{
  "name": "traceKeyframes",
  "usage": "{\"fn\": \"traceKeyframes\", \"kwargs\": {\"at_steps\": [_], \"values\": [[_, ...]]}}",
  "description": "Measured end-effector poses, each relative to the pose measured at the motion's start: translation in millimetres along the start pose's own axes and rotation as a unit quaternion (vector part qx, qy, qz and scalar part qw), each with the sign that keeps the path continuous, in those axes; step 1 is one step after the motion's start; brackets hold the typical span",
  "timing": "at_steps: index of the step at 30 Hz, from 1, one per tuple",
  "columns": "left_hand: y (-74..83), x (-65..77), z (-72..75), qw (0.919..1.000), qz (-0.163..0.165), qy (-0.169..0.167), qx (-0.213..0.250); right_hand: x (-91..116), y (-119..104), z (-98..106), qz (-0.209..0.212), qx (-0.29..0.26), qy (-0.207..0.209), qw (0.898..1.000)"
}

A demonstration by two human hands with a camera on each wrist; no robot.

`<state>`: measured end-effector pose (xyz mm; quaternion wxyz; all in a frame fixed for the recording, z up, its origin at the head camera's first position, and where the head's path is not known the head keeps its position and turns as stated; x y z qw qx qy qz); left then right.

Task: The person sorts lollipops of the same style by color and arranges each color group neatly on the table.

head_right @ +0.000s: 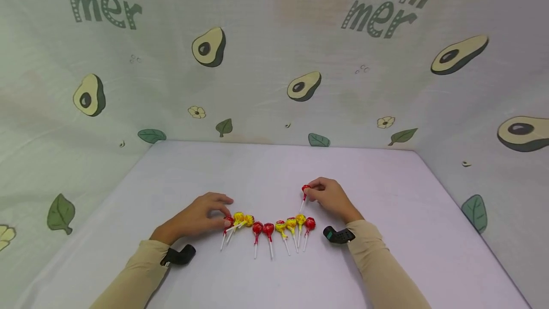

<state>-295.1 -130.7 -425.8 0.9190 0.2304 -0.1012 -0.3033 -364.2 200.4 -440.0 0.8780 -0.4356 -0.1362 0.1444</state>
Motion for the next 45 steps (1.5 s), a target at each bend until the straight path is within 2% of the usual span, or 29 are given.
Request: {"fn": "traceKeyframes", "kwargs": {"at_steps": [7,15,23,30,37,42,45], "values": [[0.0,1.0,-2.0,0.9999,0.006,-0.002,0.015,-7.9,-2.6,2.6,-0.015,-0.004,0.002,1.0],[3.6,-1.3,0.1,0.9999,-0.006,0.002,0.011,-20.9,-6.9,6.5,-0.011,-0.017,-0.004,1.0],[-1.1,-0.4,-0.2,0.9999,0.005,0.004,0.011,-37.6,-13.6,4.1,-0.013,-0.048,0.004,0.999],[-0.8,1.7,-0.9,0.9999,-0.002,0.002,0.014,-49.4,-13.2,1.9,-0.008,-0.061,0.003,0.998],[-2.6,2.7,-2.7,0.9998,0.004,0.002,0.02,-55.1,-23.0,-4.3,-0.009,-0.051,-0.018,0.998],[-5.1,1.1,-4.0,0.9994,-0.004,-0.001,0.034,-61.8,-21.2,-2.9,-0.015,-0.037,-0.013,0.999],[-6.4,2.2,-4.9,0.9988,0.002,-0.011,0.048,-66.5,-21.4,-4.2,-0.018,-0.037,-0.01,0.999]]}}
Point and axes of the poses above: each hand's wrist, its own x-axis away from the middle knuckle, its own z-axis out of the back of the hand, y = z × x, the point moved 9 cm from there along -x, towards the middle knuckle, and after that the axes turned 11 degrees about -y, right-handed, at the moved point
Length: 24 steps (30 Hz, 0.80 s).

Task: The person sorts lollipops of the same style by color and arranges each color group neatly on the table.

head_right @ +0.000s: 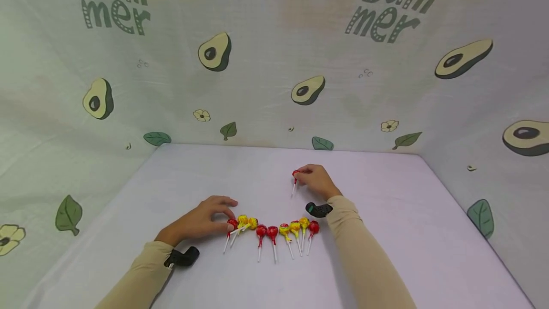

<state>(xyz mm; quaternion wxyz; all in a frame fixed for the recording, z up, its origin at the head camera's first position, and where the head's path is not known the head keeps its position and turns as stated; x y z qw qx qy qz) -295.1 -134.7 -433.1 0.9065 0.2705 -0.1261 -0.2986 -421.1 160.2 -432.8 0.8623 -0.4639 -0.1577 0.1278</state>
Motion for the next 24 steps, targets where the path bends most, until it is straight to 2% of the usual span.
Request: {"fn": "traceKeyframes", "kwargs": {"at_steps": [3,9,24], "values": [[-1.0,0.8,-1.3,0.9998,0.009,-0.012,0.013,-5.4,-0.4,-1.3,0.0,0.004,0.0,1.0],[-1.3,0.6,-2.9,0.9996,0.009,-0.023,0.01,-11.1,-5.2,-4.3,-0.001,0.023,0.003,1.0],[-1.3,-0.7,-3.5,0.9996,0.006,-0.022,0.017,-20.6,-11.3,-8.9,-0.009,0.046,0.024,0.999]]}}
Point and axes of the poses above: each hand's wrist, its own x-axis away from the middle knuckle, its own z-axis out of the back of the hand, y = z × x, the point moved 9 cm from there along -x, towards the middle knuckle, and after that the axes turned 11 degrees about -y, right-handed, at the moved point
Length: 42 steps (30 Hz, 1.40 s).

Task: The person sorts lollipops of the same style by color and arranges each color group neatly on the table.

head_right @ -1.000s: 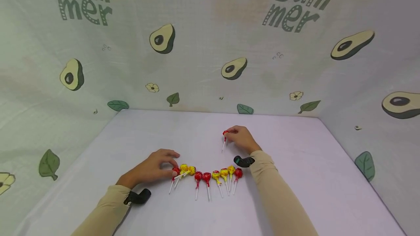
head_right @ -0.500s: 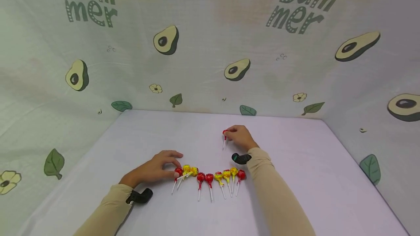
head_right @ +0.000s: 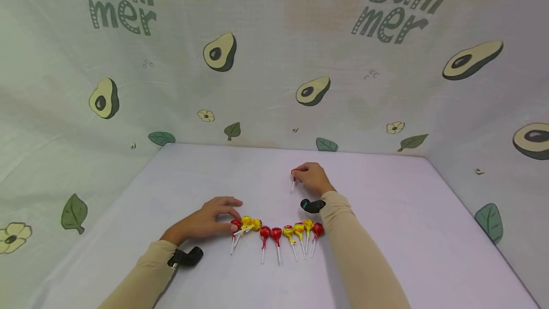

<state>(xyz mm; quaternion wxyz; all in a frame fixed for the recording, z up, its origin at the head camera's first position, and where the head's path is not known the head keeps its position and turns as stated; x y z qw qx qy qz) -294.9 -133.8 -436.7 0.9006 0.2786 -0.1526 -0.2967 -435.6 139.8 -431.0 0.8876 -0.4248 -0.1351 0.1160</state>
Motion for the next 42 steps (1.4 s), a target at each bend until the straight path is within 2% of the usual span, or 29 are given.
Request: {"fn": "traceKeyframes", "kwargs": {"at_steps": [6,10,26,36,42], "values": [[-3.5,1.0,0.4,0.9998,0.006,0.007,-0.015,-6.5,-1.4,-5.6,0.004,-0.01,-0.008,1.0],[-2.6,0.0,-0.1,1.0,0.001,0.006,-0.006,-6.7,0.7,-2.9,0.0,-0.012,0.005,1.0],[1.1,-2.0,0.2,0.9999,-0.009,0.005,0.011,-3.2,-4.0,-0.3,0.002,0.007,0.017,1.0],[2.8,-1.1,-0.8,0.9999,-0.007,0.009,0.002,-2.2,-8.1,-1.6,0.008,0.034,0.018,0.999],[1.2,-0.7,-1.2,0.9999,-0.007,0.01,0.002,-1.4,-7.5,-2.6,-0.003,0.04,0.017,0.999]]}}
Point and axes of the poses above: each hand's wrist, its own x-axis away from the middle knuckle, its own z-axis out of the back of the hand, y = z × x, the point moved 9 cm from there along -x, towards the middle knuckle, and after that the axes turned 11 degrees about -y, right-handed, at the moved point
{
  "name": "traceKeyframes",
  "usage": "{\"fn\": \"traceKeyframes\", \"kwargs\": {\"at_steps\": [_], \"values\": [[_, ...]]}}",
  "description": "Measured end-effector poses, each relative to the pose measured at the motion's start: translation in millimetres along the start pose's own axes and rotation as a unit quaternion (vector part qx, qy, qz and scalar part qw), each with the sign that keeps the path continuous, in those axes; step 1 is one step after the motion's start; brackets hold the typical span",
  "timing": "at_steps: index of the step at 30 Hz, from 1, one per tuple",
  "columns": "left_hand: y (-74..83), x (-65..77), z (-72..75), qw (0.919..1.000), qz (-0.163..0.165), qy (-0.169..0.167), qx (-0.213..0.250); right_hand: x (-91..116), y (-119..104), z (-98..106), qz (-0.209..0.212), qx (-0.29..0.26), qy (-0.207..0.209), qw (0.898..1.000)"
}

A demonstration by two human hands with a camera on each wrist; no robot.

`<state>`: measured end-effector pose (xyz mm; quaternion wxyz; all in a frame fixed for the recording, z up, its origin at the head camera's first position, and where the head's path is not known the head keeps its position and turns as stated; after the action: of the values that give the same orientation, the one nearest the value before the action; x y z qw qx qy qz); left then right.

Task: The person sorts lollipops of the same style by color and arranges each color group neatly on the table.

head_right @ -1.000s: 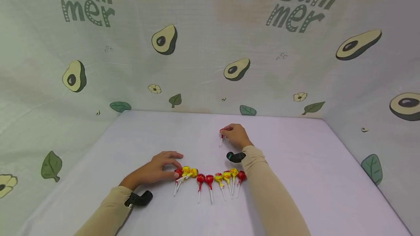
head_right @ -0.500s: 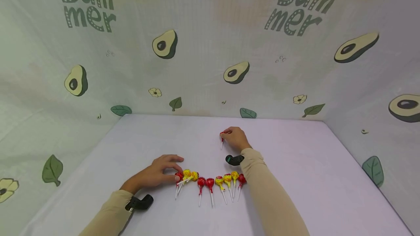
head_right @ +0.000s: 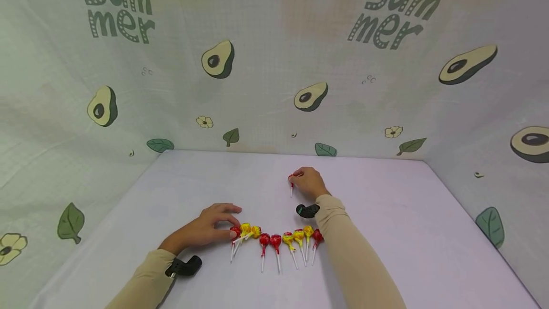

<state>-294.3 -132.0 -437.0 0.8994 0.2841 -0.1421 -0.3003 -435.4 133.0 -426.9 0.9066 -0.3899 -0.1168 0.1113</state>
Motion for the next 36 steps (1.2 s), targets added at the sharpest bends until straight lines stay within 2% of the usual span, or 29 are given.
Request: {"fn": "traceKeyframes", "kwargs": {"at_steps": [17,36], "values": [[-0.4,2.1,-0.6,0.9999,0.01,-0.004,-0.006,-0.3,0.5,-1.8,0.004,0.003,0.008,1.0],[-1.8,-0.7,-0.6,0.9999,0.001,0.006,-0.013,2.7,2.5,-2.2,-0.008,-0.005,0.001,1.0]]}}
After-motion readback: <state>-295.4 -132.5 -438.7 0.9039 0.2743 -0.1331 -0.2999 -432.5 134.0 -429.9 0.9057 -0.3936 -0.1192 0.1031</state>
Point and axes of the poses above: each hand's wrist, its own x-axis away from the middle knuckle, its own z-axis out of the back of the hand, y = z × x, the point moved 9 cm from there along -x, towards the middle knuckle, and after that the axes turned 11 degrees about -y, right-handed, at the moved point
